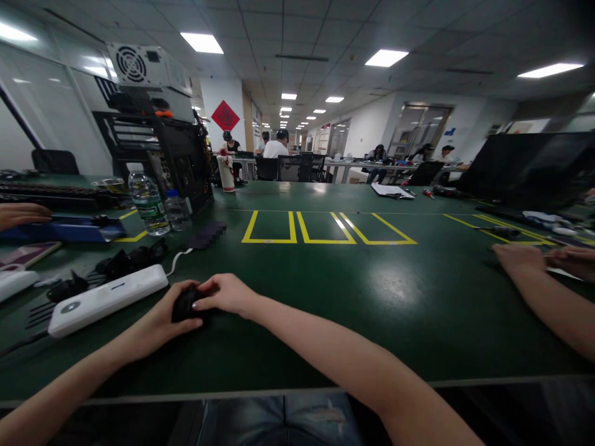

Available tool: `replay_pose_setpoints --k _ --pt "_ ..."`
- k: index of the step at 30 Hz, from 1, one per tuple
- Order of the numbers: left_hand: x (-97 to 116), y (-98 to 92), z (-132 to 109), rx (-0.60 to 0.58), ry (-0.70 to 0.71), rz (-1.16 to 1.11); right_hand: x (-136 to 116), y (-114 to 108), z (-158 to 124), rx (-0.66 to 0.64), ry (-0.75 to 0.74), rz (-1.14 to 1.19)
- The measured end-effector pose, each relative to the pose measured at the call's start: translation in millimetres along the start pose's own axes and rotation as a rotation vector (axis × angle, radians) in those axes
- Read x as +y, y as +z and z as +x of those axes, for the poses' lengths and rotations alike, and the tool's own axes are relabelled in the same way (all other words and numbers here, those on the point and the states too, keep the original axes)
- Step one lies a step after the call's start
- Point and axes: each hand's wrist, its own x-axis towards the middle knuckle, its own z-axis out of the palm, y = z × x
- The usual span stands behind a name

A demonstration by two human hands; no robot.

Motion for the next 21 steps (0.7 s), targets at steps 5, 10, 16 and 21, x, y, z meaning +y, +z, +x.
replay_pose_setpoints --k 5,10,16,21 --pt "43 50.6 76 -0.151 0.176 -0.179 17 -81 -35 0.163 0.023 0.073" --pt "86 100.3 133 -0.084 0.371 -0.237 40 -146 -68 0.299 0.01 0.077" --pt "110 105.6 129 -0.046 0.53 -0.092 53 -155 -90 0.312 -0.153 0.106" --pt "112 103.3 120 -0.008 0.568 -0.02 51 -146 -95 0.286 -0.217 0.075"
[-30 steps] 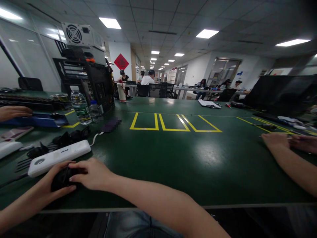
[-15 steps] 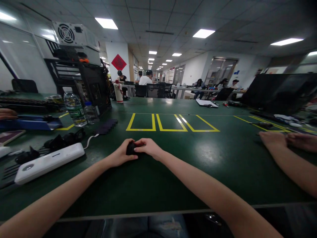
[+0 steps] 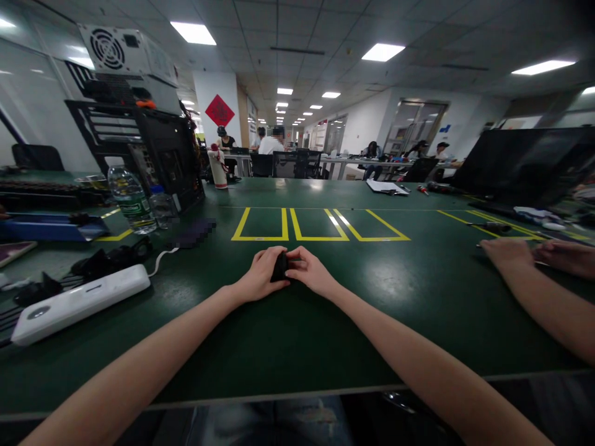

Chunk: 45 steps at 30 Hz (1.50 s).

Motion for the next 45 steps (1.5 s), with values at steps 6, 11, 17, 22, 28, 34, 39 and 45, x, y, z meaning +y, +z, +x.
replay_pose_setpoints --k 6,11,17,22,28,34,39,45 --pt "-2.4 1.3 0.7 -0.015 0.017 0.004 -0.5 -1.2 1.1 0.027 0.027 -0.03" --pt "-2.1 -1.9 0.5 -0.029 0.017 -0.007 -1.3 -1.7 -1.1 -0.009 0.074 0.001" --pt "-1.8 -0.5 0.0 -0.009 0.003 0.001 -4.7 0.5 -2.2 0.056 0.071 0.004" --pt "-2.4 1.6 -0.8 0.003 0.01 0.019 -1.3 1.0 0.6 0.072 0.078 0.033" --pt "-3.2 0.2 -1.4 0.003 0.012 0.02 0.4 -0.7 1.0 0.058 0.155 0.049" --pt "-2.1 -0.8 -1.4 -0.006 0.02 0.017 0.5 0.6 -1.6 0.007 0.065 0.094" --pt "-2.1 -1.7 -1.1 -0.021 0.02 0.034 0.4 0.2 -2.4 0.002 0.042 0.093" --pt "-1.7 -0.6 -1.6 0.001 0.026 0.048 2.9 2.4 1.0 0.052 0.036 0.111"
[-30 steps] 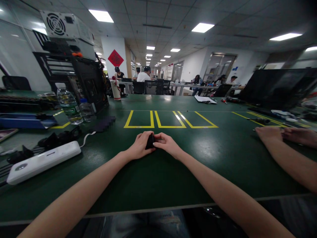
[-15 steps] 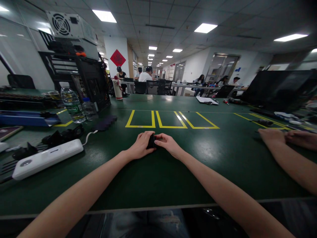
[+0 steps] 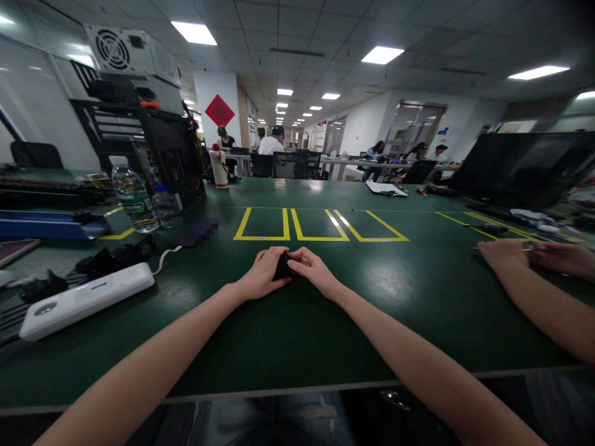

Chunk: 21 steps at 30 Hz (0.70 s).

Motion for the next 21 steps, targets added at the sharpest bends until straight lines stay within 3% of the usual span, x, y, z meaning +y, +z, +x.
replay_pose_setpoints --k 6,13,21 --pt "1.9 -2.6 0.1 -0.012 0.013 -0.008 4.2 -0.1 3.4 0.063 0.07 -0.057" --pt "2.0 -2.9 -0.8 -0.009 0.007 0.004 -1.4 -2.4 1.8 -0.059 0.046 -0.085" --pt "1.5 -2.0 -0.7 -0.006 0.002 0.001 0.6 -3.1 -0.9 -0.08 0.012 -0.064"
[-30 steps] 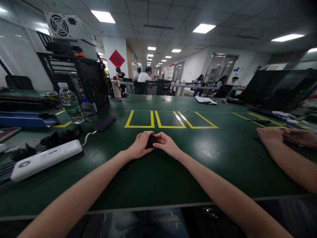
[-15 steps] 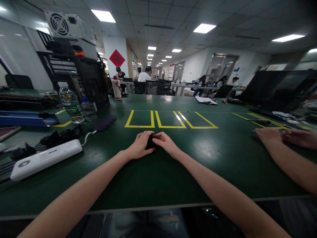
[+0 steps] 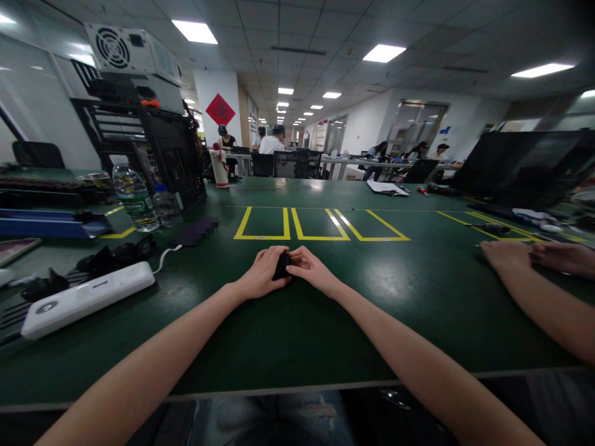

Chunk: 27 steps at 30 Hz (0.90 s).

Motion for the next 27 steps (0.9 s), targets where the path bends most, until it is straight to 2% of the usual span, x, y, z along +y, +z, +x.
replay_pose_setpoints --k 9,17,27 --pt "-0.4 1.5 0.8 0.009 -0.001 0.009 8.2 2.6 7.1 0.09 0.028 -0.009" --pt "1.5 -1.3 0.2 -0.009 -0.004 0.0 3.6 -0.9 2.9 0.001 -0.001 -0.04" --pt "1.2 -0.2 0.2 0.007 0.003 0.001 0.4 3.4 3.7 0.045 0.002 -0.015"
